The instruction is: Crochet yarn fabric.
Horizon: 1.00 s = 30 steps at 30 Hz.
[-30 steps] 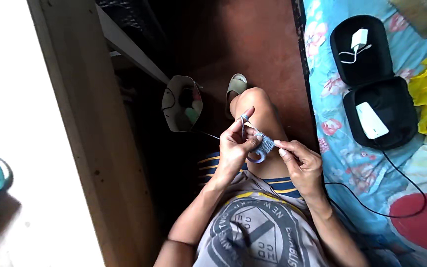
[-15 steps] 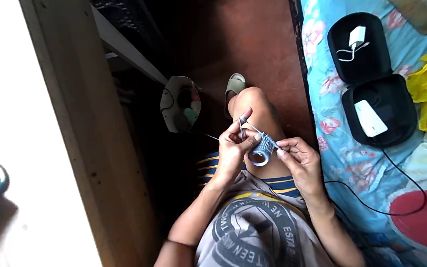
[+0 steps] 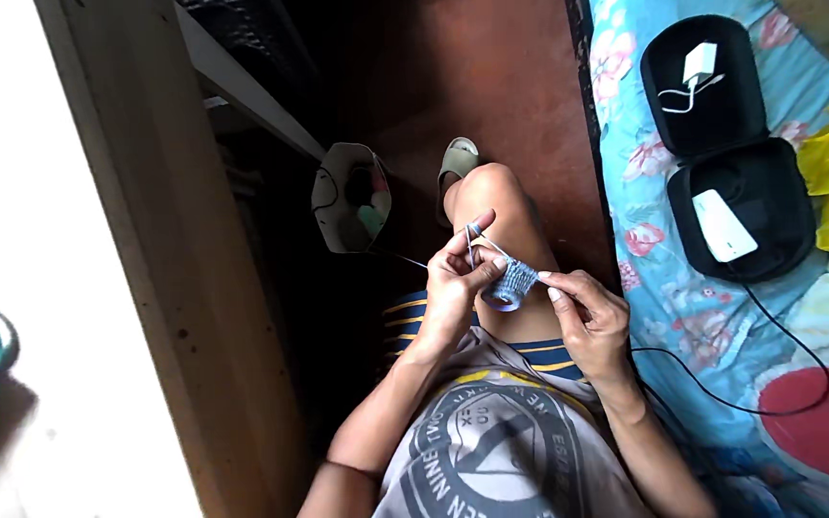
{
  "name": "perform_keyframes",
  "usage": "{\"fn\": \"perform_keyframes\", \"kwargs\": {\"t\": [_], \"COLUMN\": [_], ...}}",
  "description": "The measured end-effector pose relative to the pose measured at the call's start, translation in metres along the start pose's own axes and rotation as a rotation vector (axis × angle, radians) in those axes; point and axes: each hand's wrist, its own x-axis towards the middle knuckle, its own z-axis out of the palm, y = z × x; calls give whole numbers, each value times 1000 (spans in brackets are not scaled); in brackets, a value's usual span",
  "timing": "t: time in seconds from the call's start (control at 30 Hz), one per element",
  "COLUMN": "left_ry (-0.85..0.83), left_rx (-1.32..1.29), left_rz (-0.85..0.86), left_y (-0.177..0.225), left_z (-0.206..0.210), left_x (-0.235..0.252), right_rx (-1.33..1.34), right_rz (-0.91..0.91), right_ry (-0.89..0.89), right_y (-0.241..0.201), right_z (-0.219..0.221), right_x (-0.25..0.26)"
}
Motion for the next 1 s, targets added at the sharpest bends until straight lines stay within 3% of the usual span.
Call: {"fn": "perform_keyframes", "kwargs": {"t": [0.3, 0.57, 0.7, 0.83, 1.0], "left_ry": [-16, -22, -31, -46, 46], "left_rx": [51, 74, 25, 19, 193], "left_rz": [24, 24, -6, -7, 103], "left_y": [-2, -4, -3, -4, -5], "left_z": [-2, 0, 2, 2, 9], "left_x": [0, -1, -1, -2, -6], "right_rx": [-208, -160, 100, 474, 643], "right_rz": [-151, -160, -9, 297, 466], "right_ry": [20, 14, -31, -121, -150], "right_y": [-1, 5, 9, 3, -2], "right_z": [-4, -4, -5, -7, -6], "right_x": [3, 3, 1, 3, 5]}}
